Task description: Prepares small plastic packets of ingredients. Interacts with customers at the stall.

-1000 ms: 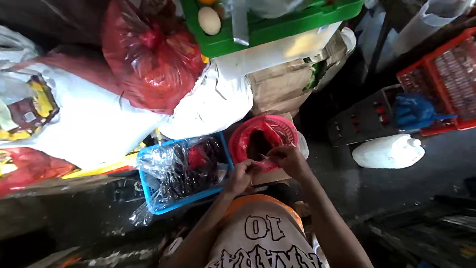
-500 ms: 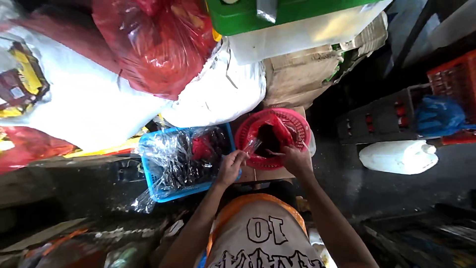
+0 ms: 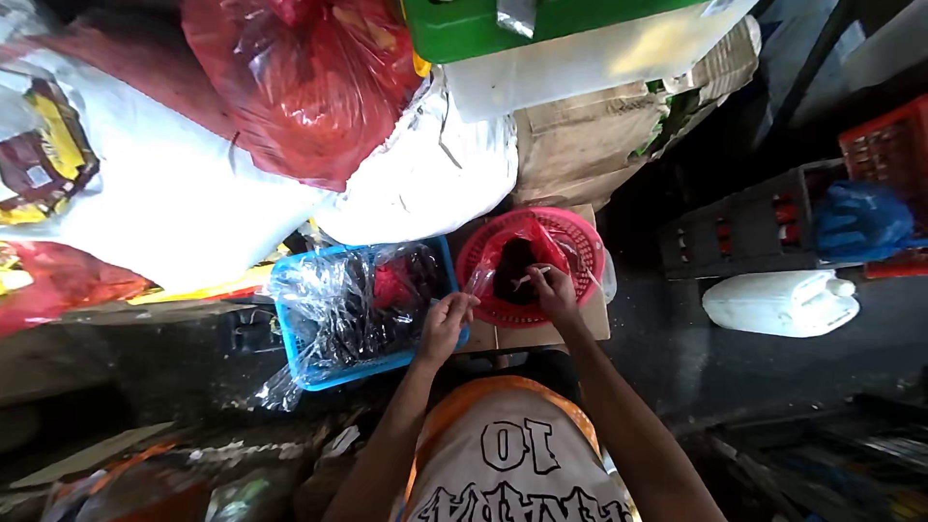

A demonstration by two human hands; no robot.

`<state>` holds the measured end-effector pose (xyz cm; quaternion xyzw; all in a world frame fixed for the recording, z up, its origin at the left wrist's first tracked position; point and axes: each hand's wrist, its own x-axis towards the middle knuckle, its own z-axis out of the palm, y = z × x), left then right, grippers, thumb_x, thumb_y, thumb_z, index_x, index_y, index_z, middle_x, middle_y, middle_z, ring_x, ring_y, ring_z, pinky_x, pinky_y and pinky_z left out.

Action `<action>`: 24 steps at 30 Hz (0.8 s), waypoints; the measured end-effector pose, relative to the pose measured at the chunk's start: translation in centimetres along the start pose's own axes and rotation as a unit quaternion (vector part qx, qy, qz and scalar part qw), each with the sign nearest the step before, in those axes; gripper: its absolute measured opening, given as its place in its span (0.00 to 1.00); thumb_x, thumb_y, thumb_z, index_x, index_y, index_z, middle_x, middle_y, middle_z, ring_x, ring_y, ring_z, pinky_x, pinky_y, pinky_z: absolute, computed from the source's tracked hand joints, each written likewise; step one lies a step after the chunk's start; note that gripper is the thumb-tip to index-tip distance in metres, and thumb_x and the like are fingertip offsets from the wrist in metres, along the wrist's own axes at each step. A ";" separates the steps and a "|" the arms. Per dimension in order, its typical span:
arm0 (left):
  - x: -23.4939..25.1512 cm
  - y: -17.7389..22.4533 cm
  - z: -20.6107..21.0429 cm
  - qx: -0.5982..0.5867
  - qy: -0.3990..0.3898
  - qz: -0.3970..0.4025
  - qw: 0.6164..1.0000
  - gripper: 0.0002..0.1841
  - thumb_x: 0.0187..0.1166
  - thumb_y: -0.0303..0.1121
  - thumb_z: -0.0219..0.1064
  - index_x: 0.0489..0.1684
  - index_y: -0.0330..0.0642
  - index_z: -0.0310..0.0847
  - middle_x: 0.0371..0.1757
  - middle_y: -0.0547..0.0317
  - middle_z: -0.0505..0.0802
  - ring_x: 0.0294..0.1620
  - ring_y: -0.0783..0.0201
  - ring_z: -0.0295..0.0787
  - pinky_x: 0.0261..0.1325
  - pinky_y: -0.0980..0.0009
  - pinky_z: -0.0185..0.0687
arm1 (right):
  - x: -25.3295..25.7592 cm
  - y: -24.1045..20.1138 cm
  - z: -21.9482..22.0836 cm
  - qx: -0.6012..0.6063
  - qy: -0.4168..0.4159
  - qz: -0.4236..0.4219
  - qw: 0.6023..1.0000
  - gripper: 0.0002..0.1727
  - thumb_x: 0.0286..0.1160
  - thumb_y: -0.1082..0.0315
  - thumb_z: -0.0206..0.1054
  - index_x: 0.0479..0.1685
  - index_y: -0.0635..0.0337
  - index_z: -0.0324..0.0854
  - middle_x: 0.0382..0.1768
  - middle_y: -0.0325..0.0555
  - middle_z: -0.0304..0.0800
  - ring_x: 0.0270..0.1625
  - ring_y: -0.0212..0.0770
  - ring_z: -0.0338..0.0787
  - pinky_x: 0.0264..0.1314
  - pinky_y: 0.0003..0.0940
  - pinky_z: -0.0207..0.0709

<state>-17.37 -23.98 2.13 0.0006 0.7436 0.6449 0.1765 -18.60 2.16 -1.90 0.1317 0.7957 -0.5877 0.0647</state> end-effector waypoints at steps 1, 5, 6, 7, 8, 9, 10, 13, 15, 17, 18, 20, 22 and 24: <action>0.1 -0.1 -0.2 -0.002 0.006 0.000 1.000 0.19 0.94 0.40 0.50 0.56 0.40 0.88 0.31 0.61 0.87 0.24 0.69 0.75 0.27 0.74 0.71 | -0.2 -0.4 -0.4 -0.030 0.008 0.004 1.000 0.20 0.92 0.53 0.56 0.64 0.56 0.85 0.40 0.50 0.92 0.32 0.44 0.89 0.39 0.46 0.86; 0.1 -0.6 -0.7 0.005 0.037 -0.003 0.999 0.18 0.94 0.42 0.51 0.61 0.44 0.86 0.30 0.59 0.87 0.23 0.66 0.76 0.26 0.72 0.73 | -1.0 -1.1 -1.6 -0.142 0.089 0.003 0.986 0.18 0.92 0.50 0.55 0.64 0.49 0.81 0.39 0.50 0.91 0.35 0.50 0.90 0.38 0.58 0.86; 0.2 -0.9 -0.8 0.009 0.041 -0.005 0.999 0.18 0.94 0.43 0.51 0.62 0.45 0.85 0.30 0.59 0.87 0.23 0.65 0.76 0.26 0.71 0.73 | -0.8 -0.8 -1.5 -0.161 0.106 0.007 0.981 0.19 0.91 0.49 0.55 0.64 0.48 0.82 0.39 0.49 0.91 0.36 0.51 0.90 0.38 0.60 0.86; 0.4 -1.1 -0.8 0.014 0.042 -0.008 0.999 0.18 0.94 0.44 0.51 0.62 0.46 0.85 0.29 0.59 0.87 0.23 0.65 0.76 0.25 0.71 0.72 | -0.2 -0.6 -1.2 -0.175 0.115 0.015 0.978 0.19 0.91 0.48 0.55 0.62 0.47 0.83 0.37 0.47 0.91 0.37 0.50 0.91 0.39 0.60 0.85; 0.6 -1.1 -0.8 0.018 0.040 -0.009 0.999 0.18 0.94 0.44 0.51 0.63 0.47 0.85 0.29 0.60 0.86 0.22 0.65 0.75 0.25 0.71 0.72 | 0.5 -0.4 -0.9 -0.180 0.115 0.024 0.977 0.19 0.90 0.48 0.55 0.60 0.48 0.84 0.37 0.47 0.93 0.38 0.50 0.92 0.42 0.60 0.86; 0.7 -1.1 -0.8 0.022 0.038 -0.009 0.999 0.18 0.94 0.44 0.51 0.63 0.47 0.85 0.29 0.59 0.86 0.22 0.65 0.75 0.25 0.71 0.72 | 1.2 -0.3 -0.5 -0.169 0.104 0.041 0.979 0.19 0.89 0.49 0.56 0.59 0.49 0.85 0.39 0.46 0.94 0.42 0.48 0.94 0.48 0.59 0.87; 0.8 -1.0 -0.7 0.025 0.038 -0.010 0.999 0.19 0.94 0.45 0.51 0.63 0.47 0.85 0.29 0.59 0.86 0.22 0.65 0.75 0.24 0.71 0.72 | 1.8 0.0 -0.1 -0.139 0.089 0.060 0.985 0.19 0.89 0.49 0.56 0.58 0.51 0.85 0.40 0.44 0.95 0.42 0.45 0.95 0.50 0.55 0.89; 1.0 -0.9 -0.5 0.026 0.039 -0.014 0.999 0.19 0.94 0.45 0.51 0.63 0.48 0.85 0.29 0.60 0.85 0.21 0.66 0.74 0.24 0.71 0.71 | 2.5 0.4 1.4 0.017 0.066 0.113 0.991 0.19 0.91 0.54 0.56 0.55 0.59 0.84 0.38 0.43 0.97 0.34 0.40 0.97 0.40 0.44 0.93; 1.1 -1.1 -0.5 0.021 0.033 -0.010 0.999 0.18 0.94 0.45 0.51 0.64 0.48 0.85 0.29 0.60 0.86 0.21 0.66 0.74 0.23 0.72 0.70 | 2.6 0.3 2.0 0.091 0.055 0.158 0.982 0.19 0.92 0.55 0.57 0.56 0.61 0.83 0.37 0.46 0.97 0.30 0.42 0.96 0.32 0.40 0.90; 1.2 -1.3 -0.6 0.015 0.025 -0.007 1.000 0.18 0.94 0.44 0.51 0.64 0.48 0.84 0.29 0.59 0.86 0.21 0.66 0.73 0.23 0.72 0.70 | 2.6 0.1 2.1 0.128 0.050 0.205 0.969 0.19 0.91 0.53 0.58 0.57 0.60 0.83 0.37 0.48 0.97 0.30 0.42 0.94 0.28 0.38 0.87; 1.2 -1.4 -0.7 0.012 0.019 -0.002 1.000 0.18 0.94 0.43 0.51 0.64 0.47 0.84 0.30 0.59 0.86 0.21 0.66 0.74 0.23 0.72 0.70 | 2.6 -0.1 2.1 0.145 0.050 0.227 0.962 0.20 0.91 0.52 0.58 0.57 0.60 0.84 0.37 0.48 0.97 0.30 0.42 0.94 0.28 0.37 0.86; 1.3 -1.5 -0.9 0.010 0.011 0.007 1.000 0.18 0.94 0.43 0.51 0.64 0.46 0.84 0.30 0.59 0.86 0.21 0.66 0.73 0.23 0.72 0.70 | 2.4 -0.2 1.7 0.188 0.056 0.249 0.949 0.20 0.90 0.52 0.59 0.56 0.60 0.85 0.37 0.49 0.96 0.30 0.42 0.93 0.27 0.36 0.84; 1.5 -1.7 -1.2 0.015 0.002 0.010 1.000 0.19 0.94 0.44 0.50 0.65 0.46 0.84 0.31 0.59 0.86 0.22 0.65 0.75 0.23 0.72 0.71 | 2.0 -0.7 1.0 0.227 0.057 0.250 0.940 0.20 0.91 0.52 0.58 0.57 0.59 0.84 0.37 0.48 0.95 0.29 0.40 0.91 0.25 0.34 0.82; 1.7 -2.0 -1.5 0.026 -0.015 0.012 0.999 0.19 0.94 0.44 0.50 0.66 0.47 0.84 0.31 0.60 0.86 0.23 0.65 0.75 0.25 0.71 0.73 | 0.8 -2.0 0.0 0.246 0.052 0.244 0.937 0.20 0.91 0.50 0.57 0.57 0.55 0.85 0.36 0.45 0.93 0.27 0.37 0.88 0.24 0.30 0.78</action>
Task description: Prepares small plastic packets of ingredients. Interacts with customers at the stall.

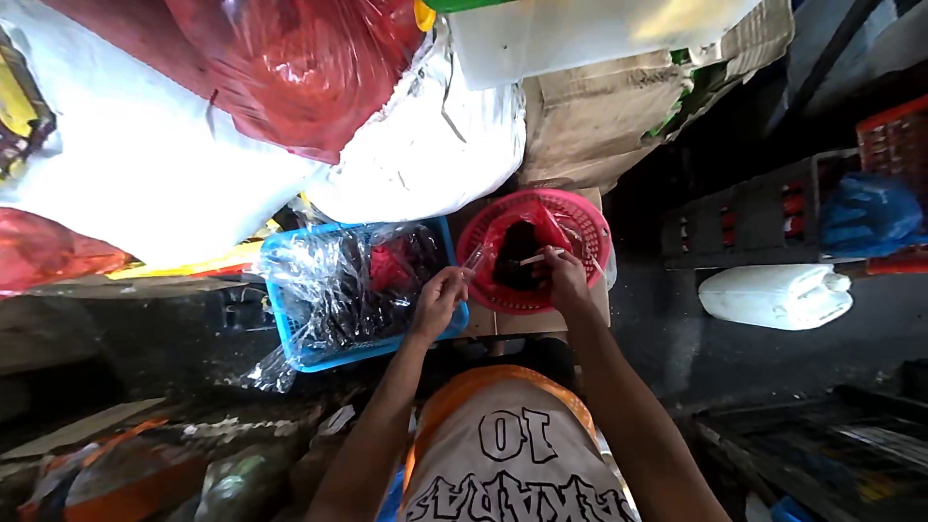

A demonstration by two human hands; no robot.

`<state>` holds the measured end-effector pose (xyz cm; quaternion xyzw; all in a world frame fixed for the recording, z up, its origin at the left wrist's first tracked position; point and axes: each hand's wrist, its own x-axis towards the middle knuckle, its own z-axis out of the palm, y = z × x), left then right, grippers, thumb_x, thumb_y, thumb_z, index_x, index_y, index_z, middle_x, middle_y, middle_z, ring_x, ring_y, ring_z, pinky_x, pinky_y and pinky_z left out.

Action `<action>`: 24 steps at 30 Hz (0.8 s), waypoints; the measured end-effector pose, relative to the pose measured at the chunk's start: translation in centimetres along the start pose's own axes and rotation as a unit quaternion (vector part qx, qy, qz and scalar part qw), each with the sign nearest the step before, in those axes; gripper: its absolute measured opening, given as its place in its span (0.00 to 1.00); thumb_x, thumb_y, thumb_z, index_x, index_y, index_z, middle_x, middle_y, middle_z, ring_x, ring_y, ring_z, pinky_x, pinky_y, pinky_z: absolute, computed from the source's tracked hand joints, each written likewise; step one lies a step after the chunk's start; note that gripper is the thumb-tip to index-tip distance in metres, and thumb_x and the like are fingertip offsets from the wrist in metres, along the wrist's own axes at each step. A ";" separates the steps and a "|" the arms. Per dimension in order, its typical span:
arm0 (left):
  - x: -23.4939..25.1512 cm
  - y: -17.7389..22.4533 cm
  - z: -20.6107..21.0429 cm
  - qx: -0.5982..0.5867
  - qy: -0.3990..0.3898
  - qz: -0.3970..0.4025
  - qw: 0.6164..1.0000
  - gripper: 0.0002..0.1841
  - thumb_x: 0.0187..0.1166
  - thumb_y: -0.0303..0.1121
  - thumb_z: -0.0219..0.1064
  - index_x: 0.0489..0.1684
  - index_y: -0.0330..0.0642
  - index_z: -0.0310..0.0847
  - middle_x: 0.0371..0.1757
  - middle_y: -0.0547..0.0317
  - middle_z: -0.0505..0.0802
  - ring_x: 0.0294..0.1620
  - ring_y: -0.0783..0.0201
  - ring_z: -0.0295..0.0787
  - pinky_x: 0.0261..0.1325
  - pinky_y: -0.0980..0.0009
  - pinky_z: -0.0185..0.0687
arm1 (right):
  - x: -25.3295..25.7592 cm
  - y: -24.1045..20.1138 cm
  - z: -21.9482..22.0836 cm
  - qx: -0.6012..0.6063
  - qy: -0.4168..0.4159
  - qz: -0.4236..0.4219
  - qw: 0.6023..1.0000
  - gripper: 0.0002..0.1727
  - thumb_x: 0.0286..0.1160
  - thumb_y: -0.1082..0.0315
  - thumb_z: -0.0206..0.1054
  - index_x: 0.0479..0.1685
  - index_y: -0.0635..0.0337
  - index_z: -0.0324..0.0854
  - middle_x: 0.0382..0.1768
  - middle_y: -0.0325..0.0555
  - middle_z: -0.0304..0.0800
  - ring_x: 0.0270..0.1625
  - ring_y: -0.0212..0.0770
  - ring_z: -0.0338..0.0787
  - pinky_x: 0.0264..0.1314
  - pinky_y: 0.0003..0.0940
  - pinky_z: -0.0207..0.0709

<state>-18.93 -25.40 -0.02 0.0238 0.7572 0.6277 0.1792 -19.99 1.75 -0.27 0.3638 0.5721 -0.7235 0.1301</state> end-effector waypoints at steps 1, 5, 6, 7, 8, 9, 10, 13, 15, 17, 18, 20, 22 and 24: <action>0.1 -0.1 -0.1 0.004 -0.008 0.004 1.000 0.19 0.94 0.44 0.50 0.66 0.47 0.83 0.31 0.60 0.86 0.23 0.66 0.75 0.25 0.70 0.73 | -0.6 -0.6 -0.2 0.006 -0.001 -0.002 1.000 0.20 0.91 0.49 0.56 0.56 0.54 0.85 0.35 0.43 0.92 0.26 0.35 0.86 0.23 0.29 0.77; 0.8 0.1 -0.3 -0.011 -0.041 0.015 0.999 0.18 0.94 0.42 0.50 0.66 0.46 0.83 0.32 0.60 0.87 0.25 0.66 0.76 0.28 0.71 0.75 | -1.4 -3.0 -0.9 0.057 0.009 -0.026 0.998 0.18 0.90 0.54 0.58 0.53 0.60 0.85 0.31 0.47 0.92 0.26 0.39 0.88 0.25 0.34 0.83; 0.9 0.2 -0.2 -0.014 -0.050 0.020 0.998 0.18 0.94 0.43 0.51 0.65 0.46 0.83 0.32 0.60 0.87 0.26 0.66 0.77 0.29 0.71 0.76 | -1.9 -3.8 -1.0 0.059 0.011 -0.043 0.997 0.18 0.90 0.54 0.58 0.52 0.61 0.85 0.31 0.46 0.92 0.25 0.39 0.88 0.26 0.34 0.83; 1.1 0.4 0.0 -0.013 -0.056 0.023 0.998 0.18 0.94 0.43 0.52 0.65 0.47 0.83 0.32 0.60 0.87 0.26 0.67 0.78 0.30 0.70 0.77 | -2.6 -4.5 -1.2 0.057 0.012 -0.061 0.996 0.18 0.90 0.54 0.58 0.52 0.60 0.85 0.31 0.45 0.91 0.26 0.38 0.88 0.27 0.33 0.84; 1.2 0.5 0.1 -0.015 -0.060 0.023 0.998 0.18 0.93 0.44 0.52 0.65 0.47 0.83 0.32 0.59 0.86 0.25 0.67 0.78 0.30 0.70 0.77 | -3.3 -5.4 -1.3 0.054 0.014 -0.074 0.996 0.18 0.90 0.53 0.59 0.52 0.59 0.85 0.32 0.44 0.91 0.28 0.36 0.88 0.29 0.32 0.84; 1.3 0.6 0.3 -0.019 -0.067 0.025 0.997 0.18 0.93 0.45 0.53 0.65 0.47 0.83 0.32 0.59 0.86 0.26 0.66 0.78 0.30 0.70 0.77 | -3.7 -6.2 -1.3 0.061 0.020 -0.091 0.994 0.17 0.90 0.55 0.60 0.52 0.61 0.84 0.32 0.45 0.92 0.27 0.37 0.89 0.28 0.32 0.84; 1.5 0.8 0.4 -0.027 -0.077 0.030 0.996 0.18 0.93 0.44 0.53 0.65 0.46 0.83 0.33 0.59 0.87 0.26 0.67 0.78 0.31 0.70 0.78 | -4.0 -7.1 -1.3 0.067 0.022 -0.106 0.992 0.16 0.89 0.57 0.60 0.52 0.62 0.83 0.31 0.46 0.92 0.26 0.37 0.88 0.26 0.32 0.84; 2.0 1.6 0.9 -0.049 -0.114 0.062 0.990 0.18 0.92 0.43 0.54 0.65 0.44 0.83 0.31 0.59 0.86 0.25 0.68 0.77 0.28 0.73 0.76 | -5.0 -9.0 -1.6 0.063 -0.002 -0.146 0.987 0.16 0.91 0.58 0.58 0.50 0.62 0.83 0.30 0.46 0.90 0.23 0.35 0.85 0.20 0.28 0.78; 2.3 1.9 1.3 -0.059 -0.127 0.080 0.987 0.18 0.92 0.43 0.54 0.65 0.44 0.83 0.30 0.59 0.86 0.23 0.68 0.75 0.25 0.74 0.72 | -5.4 -9.7 -1.7 0.056 -0.020 -0.169 0.984 0.17 0.91 0.58 0.56 0.49 0.63 0.83 0.29 0.48 0.90 0.22 0.36 0.85 0.19 0.28 0.77; 2.4 2.4 1.6 -0.063 -0.136 0.089 0.985 0.18 0.92 0.43 0.54 0.64 0.44 0.83 0.31 0.60 0.86 0.23 0.69 0.75 0.25 0.75 0.71 | -5.5 -10.1 -1.7 0.054 -0.026 -0.179 0.982 0.16 0.91 0.59 0.57 0.49 0.64 0.83 0.28 0.48 0.89 0.21 0.37 0.84 0.18 0.28 0.77; 2.4 2.6 1.7 -0.063 -0.141 0.093 0.984 0.18 0.92 0.44 0.53 0.63 0.44 0.83 0.32 0.60 0.86 0.24 0.69 0.76 0.26 0.75 0.73 | -5.4 -10.1 -1.6 0.053 -0.026 -0.182 0.982 0.16 0.91 0.59 0.58 0.49 0.64 0.84 0.28 0.48 0.89 0.20 0.37 0.83 0.18 0.29 0.77; 2.4 3.0 2.0 -0.065 -0.149 0.093 0.982 0.18 0.92 0.46 0.54 0.58 0.45 0.84 0.32 0.60 0.86 0.25 0.69 0.77 0.25 0.75 0.73 | -5.4 -10.1 -1.5 0.043 -0.024 -0.182 0.982 0.16 0.90 0.59 0.59 0.47 0.64 0.84 0.27 0.48 0.88 0.20 0.37 0.83 0.18 0.29 0.77; 2.3 3.2 2.2 -0.073 -0.153 0.084 0.982 0.18 0.92 0.49 0.54 0.57 0.48 0.84 0.30 0.61 0.85 0.22 0.70 0.75 0.23 0.77 0.69 | -5.7 -10.1 -1.1 0.021 -0.025 -0.184 0.982 0.16 0.90 0.60 0.59 0.47 0.64 0.84 0.28 0.48 0.89 0.21 0.37 0.83 0.20 0.30 0.78; 2.0 3.2 2.5 -0.089 -0.157 0.071 0.981 0.19 0.92 0.50 0.51 0.60 0.49 0.83 0.28 0.62 0.84 0.19 0.71 0.71 0.19 0.79 0.65 | -6.1 -10.3 -0.5 -0.012 -0.040 -0.206 0.978 0.15 0.90 0.61 0.59 0.48 0.65 0.85 0.30 0.49 0.90 0.23 0.37 0.85 0.22 0.31 0.81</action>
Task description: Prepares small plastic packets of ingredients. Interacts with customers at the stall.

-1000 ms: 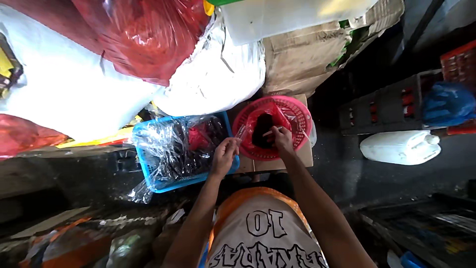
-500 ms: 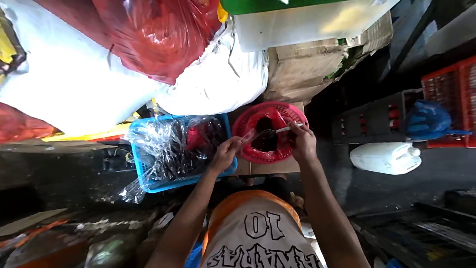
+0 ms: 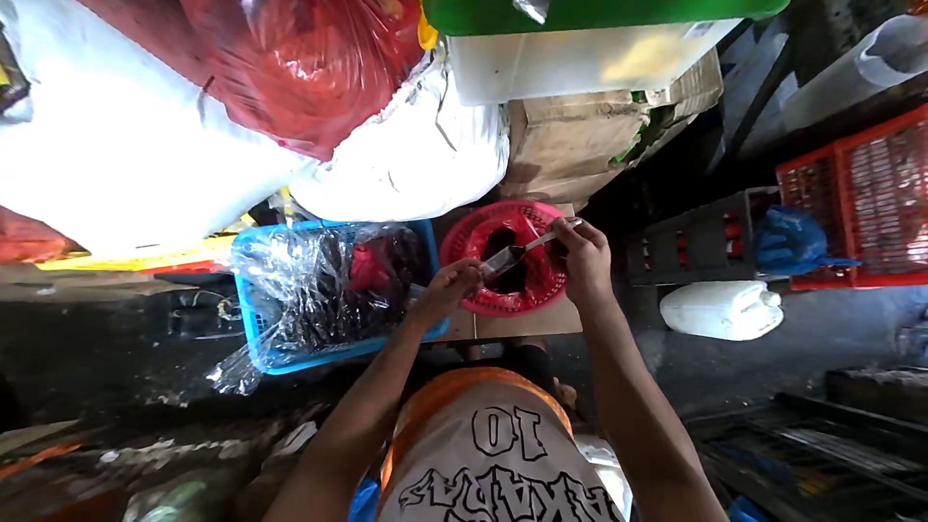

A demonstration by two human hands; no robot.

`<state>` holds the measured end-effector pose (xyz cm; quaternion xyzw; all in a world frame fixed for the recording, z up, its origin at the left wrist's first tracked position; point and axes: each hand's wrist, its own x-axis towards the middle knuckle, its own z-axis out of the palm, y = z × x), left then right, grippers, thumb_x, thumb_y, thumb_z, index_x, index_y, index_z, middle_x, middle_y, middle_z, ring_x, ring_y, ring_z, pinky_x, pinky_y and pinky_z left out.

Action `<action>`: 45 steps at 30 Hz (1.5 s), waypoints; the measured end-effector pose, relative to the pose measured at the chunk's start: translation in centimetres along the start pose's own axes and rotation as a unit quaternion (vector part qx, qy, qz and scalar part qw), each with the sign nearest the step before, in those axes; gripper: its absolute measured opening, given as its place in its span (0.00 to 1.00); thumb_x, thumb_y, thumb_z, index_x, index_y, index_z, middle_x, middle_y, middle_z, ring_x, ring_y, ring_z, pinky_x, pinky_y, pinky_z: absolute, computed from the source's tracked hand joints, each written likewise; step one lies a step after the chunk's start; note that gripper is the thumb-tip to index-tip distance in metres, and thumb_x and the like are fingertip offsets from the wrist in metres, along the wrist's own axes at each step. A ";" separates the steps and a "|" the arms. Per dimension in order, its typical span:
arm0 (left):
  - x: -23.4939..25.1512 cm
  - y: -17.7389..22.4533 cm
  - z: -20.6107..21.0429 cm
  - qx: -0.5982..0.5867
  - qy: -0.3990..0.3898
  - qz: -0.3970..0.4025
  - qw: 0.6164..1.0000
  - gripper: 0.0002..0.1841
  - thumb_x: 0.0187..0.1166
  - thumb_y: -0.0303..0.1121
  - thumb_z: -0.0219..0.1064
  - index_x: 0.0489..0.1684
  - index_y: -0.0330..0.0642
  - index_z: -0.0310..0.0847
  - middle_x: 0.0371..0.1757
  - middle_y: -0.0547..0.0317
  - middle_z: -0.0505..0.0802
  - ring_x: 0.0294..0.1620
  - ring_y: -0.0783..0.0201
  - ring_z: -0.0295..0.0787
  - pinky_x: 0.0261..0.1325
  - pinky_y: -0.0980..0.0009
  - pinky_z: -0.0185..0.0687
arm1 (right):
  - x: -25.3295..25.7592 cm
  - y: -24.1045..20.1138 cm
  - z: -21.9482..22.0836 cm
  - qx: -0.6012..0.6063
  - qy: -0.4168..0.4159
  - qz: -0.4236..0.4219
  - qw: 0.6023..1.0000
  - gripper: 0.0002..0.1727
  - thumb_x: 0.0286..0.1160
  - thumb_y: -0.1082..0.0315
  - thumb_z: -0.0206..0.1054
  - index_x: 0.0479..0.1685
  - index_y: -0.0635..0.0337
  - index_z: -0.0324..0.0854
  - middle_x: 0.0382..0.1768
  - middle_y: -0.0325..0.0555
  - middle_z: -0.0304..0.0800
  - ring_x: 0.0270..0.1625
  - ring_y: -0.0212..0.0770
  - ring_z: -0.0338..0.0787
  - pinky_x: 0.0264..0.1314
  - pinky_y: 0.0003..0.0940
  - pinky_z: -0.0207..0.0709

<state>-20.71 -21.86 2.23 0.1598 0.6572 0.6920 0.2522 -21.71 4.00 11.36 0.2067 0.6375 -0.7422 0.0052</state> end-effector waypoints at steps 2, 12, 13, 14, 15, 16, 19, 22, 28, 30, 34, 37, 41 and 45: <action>-0.1 -0.2 0.5 -0.034 -0.005 -0.001 0.999 0.19 0.92 0.52 0.50 0.60 0.51 0.81 0.28 0.64 0.82 0.18 0.74 0.69 0.18 0.82 0.61 | -0.4 -0.4 0.7 -0.044 -0.036 -0.060 0.997 0.15 0.90 0.63 0.60 0.47 0.68 0.85 0.27 0.48 0.89 0.21 0.37 0.84 0.22 0.31 0.81; 0.6 -0.4 2.8 0.007 0.013 0.020 1.000 0.12 0.75 0.32 0.73 0.52 0.45 0.81 0.36 0.58 0.83 0.30 0.67 0.78 0.31 0.72 0.79 | -4.2 -4.8 2.1 -0.331 -0.051 -0.350 0.875 0.11 0.85 0.63 0.63 0.46 0.58 0.89 0.27 0.37 0.88 0.25 0.31 0.84 0.27 0.35 0.81; 0.6 -0.7 2.6 0.018 0.025 0.019 0.999 0.11 0.76 0.32 0.72 0.52 0.45 0.81 0.37 0.58 0.84 0.31 0.66 0.78 0.31 0.72 0.79 | -3.8 -4.3 1.3 -0.268 -0.040 -0.339 0.901 0.10 0.85 0.66 0.63 0.47 0.62 0.87 0.30 0.41 0.89 0.26 0.32 0.85 0.28 0.33 0.83; 0.6 -1.1 2.4 0.032 0.036 0.017 0.999 0.10 0.77 0.33 0.71 0.52 0.46 0.81 0.39 0.58 0.85 0.31 0.66 0.79 0.31 0.71 0.79 | -3.1 -3.1 0.4 -0.202 -0.023 -0.320 0.925 0.09 0.85 0.69 0.62 0.48 0.66 0.85 0.32 0.44 0.89 0.27 0.33 0.86 0.28 0.33 0.84; 0.6 -1.5 2.0 0.047 0.048 0.017 0.998 0.09 0.79 0.33 0.70 0.53 0.46 0.81 0.41 0.58 0.87 0.33 0.66 0.81 0.33 0.71 0.81 | -2.0 -1.2 -0.4 -0.154 0.004 -0.288 0.945 0.08 0.85 0.69 0.63 0.47 0.67 0.84 0.32 0.45 0.89 0.26 0.36 0.86 0.27 0.34 0.85; 0.5 -1.9 1.5 0.059 0.056 0.024 0.996 0.09 0.81 0.34 0.69 0.54 0.45 0.82 0.43 0.57 0.88 0.36 0.66 0.84 0.37 0.69 0.84 | -0.8 1.3 -1.1 -0.143 0.027 -0.249 0.957 0.09 0.85 0.69 0.63 0.47 0.66 0.84 0.32 0.47 0.90 0.27 0.38 0.87 0.29 0.37 0.86; 0.0 -2.5 0.6 0.077 0.083 0.021 0.993 0.09 0.84 0.37 0.66 0.53 0.44 0.83 0.41 0.58 0.89 0.35 0.65 0.85 0.37 0.67 0.85 | 1.4 8.4 -1.9 -0.298 0.052 -0.098 0.948 0.17 0.87 0.57 0.61 0.56 0.60 0.87 0.38 0.49 0.93 0.37 0.43 0.92 0.45 0.48 0.89; -0.6 -2.5 0.0 0.088 0.103 0.017 0.991 0.09 0.85 0.37 0.66 0.52 0.44 0.83 0.37 0.59 0.87 0.27 0.66 0.80 0.28 0.71 0.78 | 2.6 12.6 -0.7 -0.342 0.052 -0.004 0.938 0.19 0.88 0.53 0.58 0.59 0.56 0.86 0.41 0.50 0.94 0.44 0.49 0.94 0.54 0.58 0.86; -1.2 -2.4 -0.7 0.104 0.125 0.022 0.986 0.07 0.84 0.36 0.67 0.48 0.43 0.84 0.37 0.59 0.87 0.32 0.66 0.82 0.34 0.71 0.81 | 2.9 15.0 2.0 -0.129 0.060 0.138 0.980 0.18 0.89 0.57 0.60 0.57 0.63 0.84 0.33 0.49 0.94 0.27 0.40 0.91 0.28 0.38 0.85; -1.4 -2.6 -0.8 0.105 0.129 0.027 0.986 0.07 0.83 0.35 0.68 0.48 0.42 0.84 0.38 0.59 0.88 0.34 0.66 0.84 0.37 0.69 0.84 | 3.0 14.8 2.3 -0.077 0.072 0.184 0.977 0.18 0.89 0.56 0.60 0.58 0.62 0.84 0.32 0.49 0.94 0.25 0.39 0.89 0.25 0.35 0.82; -1.5 -2.9 -1.4 0.106 0.136 0.016 0.985 0.08 0.78 0.33 0.74 0.48 0.42 0.84 0.40 0.58 0.90 0.37 0.65 0.87 0.41 0.67 0.88 | 2.8 13.3 2.1 0.009 0.090 0.234 0.968 0.16 0.88 0.56 0.62 0.54 0.61 0.84 0.30 0.47 0.92 0.23 0.38 0.86 0.21 0.31 0.77; -1.3 -3.4 -1.9 0.122 0.134 0.018 0.983 0.09 0.76 0.34 0.76 0.47 0.43 0.85 0.41 0.58 0.91 0.38 0.64 0.88 0.43 0.65 0.88 | 2.7 12.1 1.3 0.047 0.082 0.227 0.969 0.15 0.88 0.58 0.62 0.54 0.61 0.85 0.29 0.47 0.91 0.21 0.37 0.85 0.19 0.30 0.76; -0.8 -3.2 -2.1 0.136 0.120 0.022 0.983 0.09 0.77 0.35 0.76 0.47 0.43 0.85 0.39 0.58 0.91 0.38 0.65 0.88 0.44 0.65 0.88 | 2.2 9.0 0.4 0.063 0.078 0.207 0.973 0.15 0.88 0.57 0.60 0.53 0.59 0.85 0.29 0.46 0.90 0.21 0.36 0.82 0.19 0.30 0.74; 0.1 -2.8 -2.1 0.157 0.100 0.034 0.982 0.09 0.76 0.33 0.76 0.48 0.42 0.85 0.41 0.58 0.91 0.39 0.66 0.89 0.47 0.65 0.89 | 2.0 5.4 -0.3 0.073 0.081 0.138 0.984 0.14 0.87 0.59 0.62 0.52 0.60 0.85 0.28 0.46 0.89 0.19 0.35 0.81 0.18 0.29 0.75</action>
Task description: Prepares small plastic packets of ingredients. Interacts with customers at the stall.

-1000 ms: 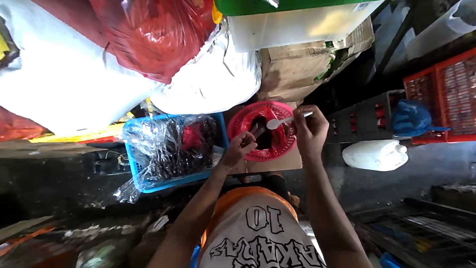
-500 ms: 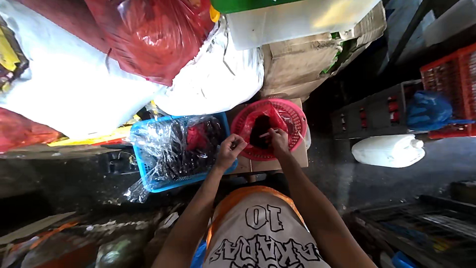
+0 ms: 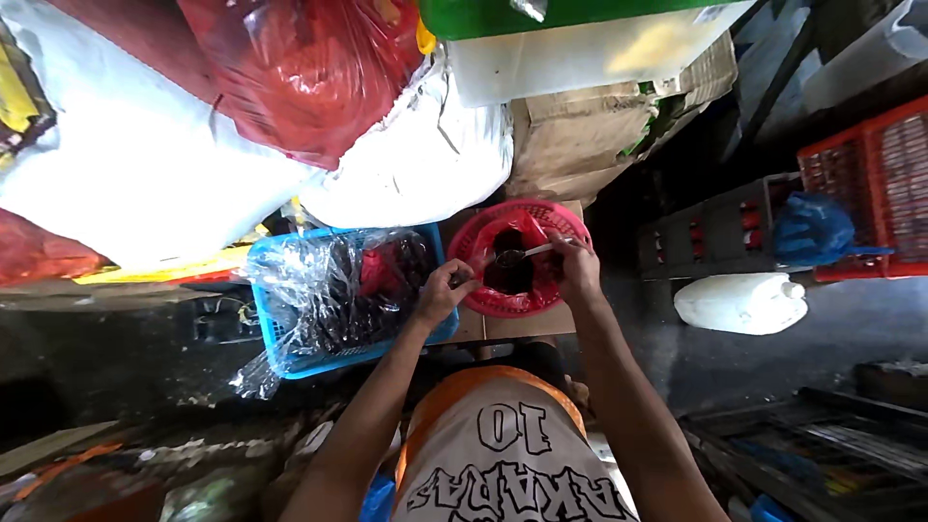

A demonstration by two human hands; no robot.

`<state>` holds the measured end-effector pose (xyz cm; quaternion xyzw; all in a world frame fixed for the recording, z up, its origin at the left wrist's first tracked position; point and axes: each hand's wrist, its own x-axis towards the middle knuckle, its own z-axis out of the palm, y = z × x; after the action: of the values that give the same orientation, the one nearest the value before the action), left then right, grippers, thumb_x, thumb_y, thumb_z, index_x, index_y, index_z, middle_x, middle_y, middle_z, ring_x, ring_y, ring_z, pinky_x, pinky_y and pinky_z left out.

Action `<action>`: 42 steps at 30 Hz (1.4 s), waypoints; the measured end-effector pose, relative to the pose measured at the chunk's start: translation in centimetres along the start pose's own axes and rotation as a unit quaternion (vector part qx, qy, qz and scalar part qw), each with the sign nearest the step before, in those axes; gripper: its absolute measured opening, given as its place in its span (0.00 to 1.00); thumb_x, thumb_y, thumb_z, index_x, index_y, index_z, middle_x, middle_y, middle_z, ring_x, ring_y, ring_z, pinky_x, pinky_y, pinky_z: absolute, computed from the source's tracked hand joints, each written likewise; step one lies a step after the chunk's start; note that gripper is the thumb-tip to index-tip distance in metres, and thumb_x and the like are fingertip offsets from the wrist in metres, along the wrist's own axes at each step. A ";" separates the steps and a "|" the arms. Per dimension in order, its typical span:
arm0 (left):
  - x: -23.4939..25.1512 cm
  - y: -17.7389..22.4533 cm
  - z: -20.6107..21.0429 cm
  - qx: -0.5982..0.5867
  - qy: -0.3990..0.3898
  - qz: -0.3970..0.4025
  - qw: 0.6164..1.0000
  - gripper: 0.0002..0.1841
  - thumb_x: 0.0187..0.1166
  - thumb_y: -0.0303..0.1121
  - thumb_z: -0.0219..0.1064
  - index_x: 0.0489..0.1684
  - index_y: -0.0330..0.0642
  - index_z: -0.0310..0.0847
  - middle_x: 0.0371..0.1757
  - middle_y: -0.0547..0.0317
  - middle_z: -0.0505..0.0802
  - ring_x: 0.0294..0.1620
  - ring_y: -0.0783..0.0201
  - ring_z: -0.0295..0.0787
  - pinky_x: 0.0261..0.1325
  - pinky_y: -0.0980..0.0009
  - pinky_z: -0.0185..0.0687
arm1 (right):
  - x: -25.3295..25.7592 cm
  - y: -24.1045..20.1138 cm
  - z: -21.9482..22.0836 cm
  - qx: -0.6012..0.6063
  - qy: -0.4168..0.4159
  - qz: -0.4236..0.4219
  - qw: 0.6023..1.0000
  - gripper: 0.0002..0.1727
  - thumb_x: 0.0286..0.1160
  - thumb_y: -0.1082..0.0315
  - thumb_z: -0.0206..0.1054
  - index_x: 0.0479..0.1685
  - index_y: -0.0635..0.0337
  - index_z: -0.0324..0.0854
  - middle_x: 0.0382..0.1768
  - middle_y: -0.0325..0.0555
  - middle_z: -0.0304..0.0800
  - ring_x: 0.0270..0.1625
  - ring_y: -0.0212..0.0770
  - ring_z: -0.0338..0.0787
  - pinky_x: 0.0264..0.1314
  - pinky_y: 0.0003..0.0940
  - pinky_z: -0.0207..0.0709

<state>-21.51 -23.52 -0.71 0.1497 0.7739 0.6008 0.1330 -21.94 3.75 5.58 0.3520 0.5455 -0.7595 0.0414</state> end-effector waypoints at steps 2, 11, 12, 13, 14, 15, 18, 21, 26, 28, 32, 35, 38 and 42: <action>0.3 0.5 0.1 0.005 -0.012 0.010 1.000 0.09 0.76 0.32 0.76 0.47 0.41 0.85 0.41 0.58 0.91 0.40 0.66 0.88 0.47 0.66 0.88 | -0.5 -1.6 -0.1 0.003 -0.009 -0.040 0.999 0.13 0.86 0.60 0.61 0.46 0.61 0.85 0.26 0.45 0.88 0.19 0.34 0.81 0.18 0.28 0.73; 0.4 2.8 1.5 -0.020 -0.027 0.000 0.999 0.10 0.75 0.33 0.76 0.48 0.47 0.83 0.40 0.60 0.90 0.35 0.67 0.85 0.37 0.70 0.84 | -2.8 -5.0 1.5 -0.093 -0.075 -0.196 0.973 0.13 0.87 0.64 0.62 0.45 0.66 0.85 0.25 0.46 0.88 0.19 0.35 0.81 0.19 0.29 0.76; 0.4 2.9 1.7 -0.025 -0.028 0.000 0.999 0.10 0.75 0.32 0.76 0.49 0.46 0.83 0.39 0.60 0.89 0.34 0.67 0.84 0.37 0.71 0.84 | -3.2 -4.8 1.9 -0.137 -0.090 -0.240 0.957 0.13 0.87 0.65 0.62 0.44 0.66 0.85 0.25 0.46 0.88 0.20 0.36 0.82 0.21 0.31 0.78; 0.4 2.8 1.9 -0.032 -0.028 0.003 0.999 0.11 0.75 0.31 0.76 0.50 0.45 0.82 0.40 0.59 0.90 0.34 0.67 0.85 0.37 0.71 0.84 | -3.7 -4.8 2.3 -0.196 -0.100 -0.289 0.932 0.12 0.87 0.65 0.61 0.45 0.66 0.85 0.25 0.44 0.88 0.21 0.35 0.83 0.23 0.32 0.80; 0.4 2.4 2.2 -0.043 -0.025 0.008 0.999 0.12 0.74 0.31 0.76 0.51 0.44 0.82 0.41 0.58 0.90 0.36 0.67 0.86 0.39 0.70 0.85 | -4.4 -4.7 2.7 -0.268 -0.100 -0.334 0.898 0.12 0.86 0.63 0.62 0.46 0.63 0.86 0.25 0.42 0.88 0.22 0.35 0.85 0.25 0.35 0.83; 0.7 1.8 2.6 -0.060 -0.025 0.010 0.998 0.13 0.74 0.31 0.76 0.53 0.44 0.82 0.42 0.58 0.91 0.38 0.66 0.87 0.42 0.69 0.87 | -5.3 -4.8 3.1 -0.332 -0.091 -0.375 0.861 0.12 0.86 0.61 0.62 0.45 0.59 0.87 0.24 0.39 0.87 0.23 0.34 0.85 0.27 0.38 0.83; 1.1 1.4 3.3 -0.100 -0.017 0.004 0.995 0.13 0.74 0.31 0.76 0.53 0.41 0.83 0.44 0.55 0.91 0.41 0.64 0.89 0.46 0.66 0.89 | -8.1 -5.4 3.5 -0.406 -0.066 -0.457 0.789 0.11 0.85 0.59 0.62 0.46 0.54 0.87 0.22 0.36 0.85 0.22 0.35 0.83 0.25 0.41 0.80; 0.7 1.9 3.3 -0.116 -0.010 -0.012 0.993 0.11 0.75 0.31 0.75 0.51 0.43 0.83 0.42 0.56 0.90 0.36 0.65 0.86 0.37 0.70 0.86 | -7.5 -5.5 2.1 -0.289 -0.062 -0.464 0.835 0.10 0.87 0.67 0.60 0.48 0.63 0.85 0.27 0.41 0.87 0.24 0.33 0.84 0.25 0.33 0.82; 0.2 1.7 2.4 -0.105 0.001 -0.026 0.994 0.12 0.78 0.34 0.73 0.53 0.42 0.83 0.44 0.57 0.91 0.40 0.66 0.88 0.43 0.68 0.88 | -0.4 1.8 -0.8 -0.340 0.047 -0.295 0.892 0.17 0.88 0.55 0.59 0.52 0.59 0.86 0.33 0.46 0.90 0.33 0.41 0.89 0.40 0.46 0.87; -0.1 1.9 2.0 -0.080 0.011 -0.044 0.996 0.13 0.79 0.38 0.73 0.55 0.45 0.84 0.44 0.58 0.92 0.36 0.67 0.87 0.37 0.70 0.86 | 1.5 4.9 -0.8 -0.428 0.053 -0.195 0.881 0.20 0.88 0.51 0.57 0.58 0.55 0.86 0.42 0.50 0.93 0.45 0.50 0.93 0.53 0.59 0.86; -0.1 1.6 1.2 -0.072 0.028 -0.022 0.997 0.10 0.80 0.36 0.72 0.52 0.42 0.84 0.41 0.59 0.91 0.34 0.67 0.86 0.35 0.71 0.84 | 3.7 8.9 0.3 -0.340 0.044 -0.086 0.935 0.19 0.88 0.54 0.59 0.56 0.61 0.86 0.38 0.52 0.95 0.37 0.48 0.94 0.45 0.53 0.89; -0.5 1.7 0.7 -0.084 0.036 -0.026 0.995 0.09 0.79 0.35 0.73 0.50 0.43 0.84 0.40 0.60 0.90 0.33 0.68 0.85 0.34 0.73 0.83 | 3.3 9.1 1.2 -0.217 0.027 0.000 0.976 0.19 0.90 0.56 0.58 0.57 0.63 0.83 0.32 0.49 0.92 0.25 0.41 0.88 0.29 0.40 0.85; -1.3 1.6 0.5 -0.075 0.042 -0.038 0.996 0.10 0.78 0.37 0.74 0.50 0.48 0.83 0.37 0.61 0.88 0.27 0.69 0.80 0.26 0.75 0.78 | 3.3 8.8 1.5 -0.138 0.028 0.056 0.988 0.17 0.89 0.56 0.60 0.56 0.62 0.83 0.28 0.47 0.90 0.20 0.37 0.84 0.21 0.33 0.79; -1.4 1.1 0.2 -0.068 0.035 -0.040 0.996 0.11 0.78 0.37 0.74 0.52 0.47 0.84 0.41 0.59 0.90 0.33 0.67 0.85 0.35 0.71 0.84 | 2.7 7.4 1.1 -0.062 0.025 0.103 0.992 0.15 0.88 0.57 0.62 0.55 0.61 0.83 0.28 0.46 0.89 0.21 0.36 0.83 0.20 0.30 0.76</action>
<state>-20.04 -23.64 0.29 0.0881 0.7406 0.6514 0.1394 -21.23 0.67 -1.77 0.4219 0.5535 -0.7067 0.1274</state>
